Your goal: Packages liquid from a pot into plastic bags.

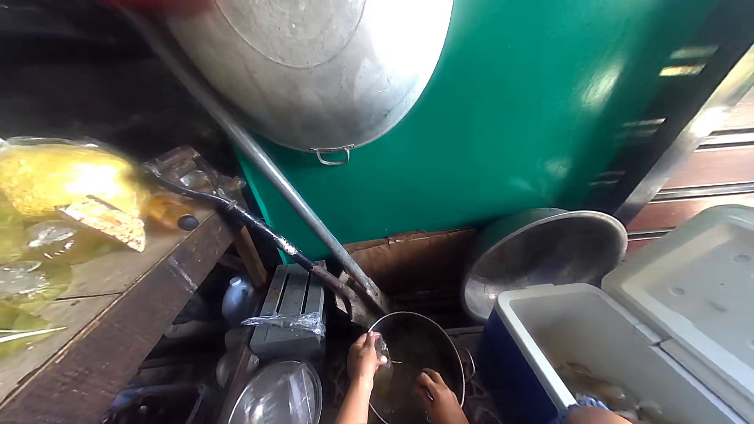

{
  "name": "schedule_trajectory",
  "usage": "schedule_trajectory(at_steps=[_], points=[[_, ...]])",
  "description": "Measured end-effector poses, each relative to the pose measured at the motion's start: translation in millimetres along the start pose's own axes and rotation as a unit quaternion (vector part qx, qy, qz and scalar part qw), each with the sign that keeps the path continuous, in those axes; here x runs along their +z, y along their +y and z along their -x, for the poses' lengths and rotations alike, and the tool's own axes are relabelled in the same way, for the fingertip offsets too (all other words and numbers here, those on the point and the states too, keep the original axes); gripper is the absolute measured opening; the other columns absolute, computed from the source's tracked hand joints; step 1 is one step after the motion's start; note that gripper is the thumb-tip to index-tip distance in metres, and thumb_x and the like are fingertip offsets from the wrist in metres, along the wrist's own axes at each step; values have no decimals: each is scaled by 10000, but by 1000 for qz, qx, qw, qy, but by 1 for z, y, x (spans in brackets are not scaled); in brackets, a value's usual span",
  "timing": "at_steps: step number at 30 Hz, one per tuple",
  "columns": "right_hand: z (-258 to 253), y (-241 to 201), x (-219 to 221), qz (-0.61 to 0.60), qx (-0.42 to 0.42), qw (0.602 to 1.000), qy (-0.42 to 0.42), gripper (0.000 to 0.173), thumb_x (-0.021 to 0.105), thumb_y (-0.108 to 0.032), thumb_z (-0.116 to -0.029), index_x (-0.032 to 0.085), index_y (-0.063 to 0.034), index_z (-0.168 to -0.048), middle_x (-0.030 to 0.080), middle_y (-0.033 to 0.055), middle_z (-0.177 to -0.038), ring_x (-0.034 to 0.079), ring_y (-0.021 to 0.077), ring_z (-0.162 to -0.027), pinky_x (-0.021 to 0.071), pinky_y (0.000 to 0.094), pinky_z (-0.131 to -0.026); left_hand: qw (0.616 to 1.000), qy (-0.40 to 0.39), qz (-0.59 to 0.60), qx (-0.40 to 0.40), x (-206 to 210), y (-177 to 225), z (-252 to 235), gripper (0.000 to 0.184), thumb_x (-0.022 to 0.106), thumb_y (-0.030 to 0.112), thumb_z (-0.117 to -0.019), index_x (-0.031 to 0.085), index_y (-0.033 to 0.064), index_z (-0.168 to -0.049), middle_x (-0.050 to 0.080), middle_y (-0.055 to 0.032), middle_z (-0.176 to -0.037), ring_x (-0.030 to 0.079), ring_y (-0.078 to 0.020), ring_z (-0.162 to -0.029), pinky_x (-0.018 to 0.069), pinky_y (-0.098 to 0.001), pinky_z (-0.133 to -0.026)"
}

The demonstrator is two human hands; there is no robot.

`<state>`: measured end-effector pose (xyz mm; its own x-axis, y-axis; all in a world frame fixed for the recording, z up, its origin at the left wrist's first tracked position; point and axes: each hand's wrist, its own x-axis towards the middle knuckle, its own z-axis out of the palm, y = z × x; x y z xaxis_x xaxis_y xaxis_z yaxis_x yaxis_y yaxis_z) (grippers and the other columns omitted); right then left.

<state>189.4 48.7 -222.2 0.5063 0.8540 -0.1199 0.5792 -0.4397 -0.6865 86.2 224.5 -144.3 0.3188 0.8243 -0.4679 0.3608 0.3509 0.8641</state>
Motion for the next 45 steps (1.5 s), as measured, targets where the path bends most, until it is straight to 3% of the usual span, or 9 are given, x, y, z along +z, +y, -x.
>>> schedule_trajectory(at_steps=[4,9,22,29,34,37,38,40,45], points=[[-6,10,-3,-115,132,970,171,282,627,-212,-1015,699,16,-1165,726,238,-1078,696,413,-1048,519,605,-933,1000,5,-13,15,-6,-3,-1,349,449,273,-1115,702,54,-1217,682,-156,-1209,689,-227,-803,577,-393,-706],[-31,-2,-67,-136,250,945,159,332,595,-337,-1041,676,-66,-1216,730,199,-1039,716,368,-937,543,582,-868,998,10,-56,30,-8,-4,-3,351,444,284,-1116,717,86,-1213,703,-135,-1164,697,-216,-775,582,-398,-706],[-41,-141,-188,-121,126,978,117,262,547,-317,-1050,675,-102,-1127,707,71,-876,715,185,-743,599,396,-713,995,-1,-75,61,-6,-1,6,379,419,300,-1120,706,84,-1240,695,-163,-1197,711,-270,-861,583,-465,-779],[-39,-207,-212,6,22,989,149,226,587,-317,-1018,678,-114,-980,675,80,-773,689,231,-726,557,460,-704,997,14,-55,61,-2,6,12,370,430,291,-1119,706,83,-1252,697,-158,-1222,727,-263,-846,597,-456,-772],[-29,-253,-186,104,-46,991,66,315,541,-329,-1032,660,-71,-1166,709,164,-1042,704,344,-998,556,546,-848,996,25,-45,68,7,5,9,389,437,303,-1116,694,47,-1256,703,-188,-1171,736,-278,-845,611,-462,-785],[-13,-277,-161,175,-93,980,-16,386,466,-300,-1062,586,-58,-1338,664,232,-1216,691,410,-1054,552,574,-858,936,251,-110,221,30,10,40,452,435,235,-1103,744,-27,-903,722,-173,-735,695,-236,-567,564,-375,-529],[-8,-282,-156,189,-107,976,-32,396,461,-282,-1065,565,-46,-1366,648,255,-1237,690,431,-1039,549,582,-841,985,70,-144,70,-3,65,92,415,337,194,-1131,670,-43,-1205,722,-201,-1126,705,-287,-1016,533,-425,-913],[-3,-283,-154,203,-115,971,-44,392,446,-276,-1072,541,-43,-1374,632,263,-1248,696,432,-1006,549,573,-817,993,25,-115,-19,-20,114,132,324,413,87,-1093,651,-84,-1231,684,-229,-1238,639,-316,-1190,447,-452,-1050],[-35,-216,-143,138,-51,989,28,381,452,-305,-1062,611,-77,-1323,674,204,-1223,708,381,-1012,563,545,-837,987,102,-81,97,17,13,20,392,443,270,-1114,720,-7,-1128,741,-181,-1009,722,-266,-783,588,-459,-765]])
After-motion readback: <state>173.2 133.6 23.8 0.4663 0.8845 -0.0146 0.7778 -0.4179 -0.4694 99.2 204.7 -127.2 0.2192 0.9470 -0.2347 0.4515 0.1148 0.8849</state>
